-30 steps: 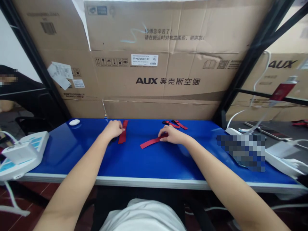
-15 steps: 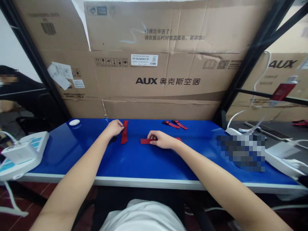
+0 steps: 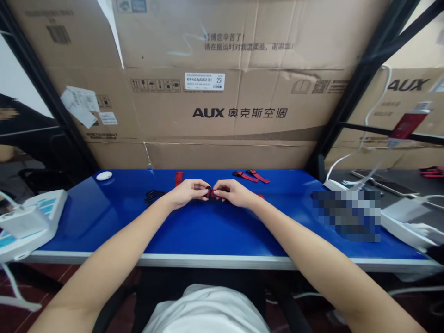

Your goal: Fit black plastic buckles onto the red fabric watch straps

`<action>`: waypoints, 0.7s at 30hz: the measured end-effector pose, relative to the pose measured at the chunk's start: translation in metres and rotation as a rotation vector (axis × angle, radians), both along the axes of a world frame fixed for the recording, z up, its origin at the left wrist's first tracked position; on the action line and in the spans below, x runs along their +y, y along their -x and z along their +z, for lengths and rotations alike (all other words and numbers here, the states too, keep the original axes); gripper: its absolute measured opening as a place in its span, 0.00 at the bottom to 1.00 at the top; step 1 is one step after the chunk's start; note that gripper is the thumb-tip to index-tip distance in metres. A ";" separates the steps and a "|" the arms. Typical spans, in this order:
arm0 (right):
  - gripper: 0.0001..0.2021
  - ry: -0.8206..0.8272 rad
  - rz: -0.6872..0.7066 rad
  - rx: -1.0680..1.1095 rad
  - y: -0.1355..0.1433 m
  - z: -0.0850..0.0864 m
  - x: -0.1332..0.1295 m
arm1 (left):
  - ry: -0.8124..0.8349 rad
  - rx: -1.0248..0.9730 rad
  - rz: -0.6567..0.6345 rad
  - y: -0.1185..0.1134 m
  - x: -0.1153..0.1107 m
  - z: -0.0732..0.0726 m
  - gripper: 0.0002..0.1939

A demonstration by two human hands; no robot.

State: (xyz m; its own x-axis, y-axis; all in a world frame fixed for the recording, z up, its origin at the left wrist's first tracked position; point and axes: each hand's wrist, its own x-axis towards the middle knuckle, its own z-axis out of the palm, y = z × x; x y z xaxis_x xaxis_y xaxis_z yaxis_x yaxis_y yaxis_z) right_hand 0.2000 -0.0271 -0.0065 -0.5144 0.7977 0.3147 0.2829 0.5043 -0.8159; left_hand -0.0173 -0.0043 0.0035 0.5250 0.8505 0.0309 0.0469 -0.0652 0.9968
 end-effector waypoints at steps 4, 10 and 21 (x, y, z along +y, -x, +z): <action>0.13 0.032 -0.053 0.121 0.004 0.001 -0.001 | 0.018 -0.031 0.036 -0.004 -0.003 0.001 0.19; 0.13 -0.020 -0.071 0.071 0.010 -0.001 -0.003 | 0.027 -0.006 -0.023 -0.010 -0.006 0.000 0.20; 0.15 0.105 -0.203 0.276 -0.002 0.003 0.001 | -0.532 0.995 0.414 0.113 0.028 0.059 0.06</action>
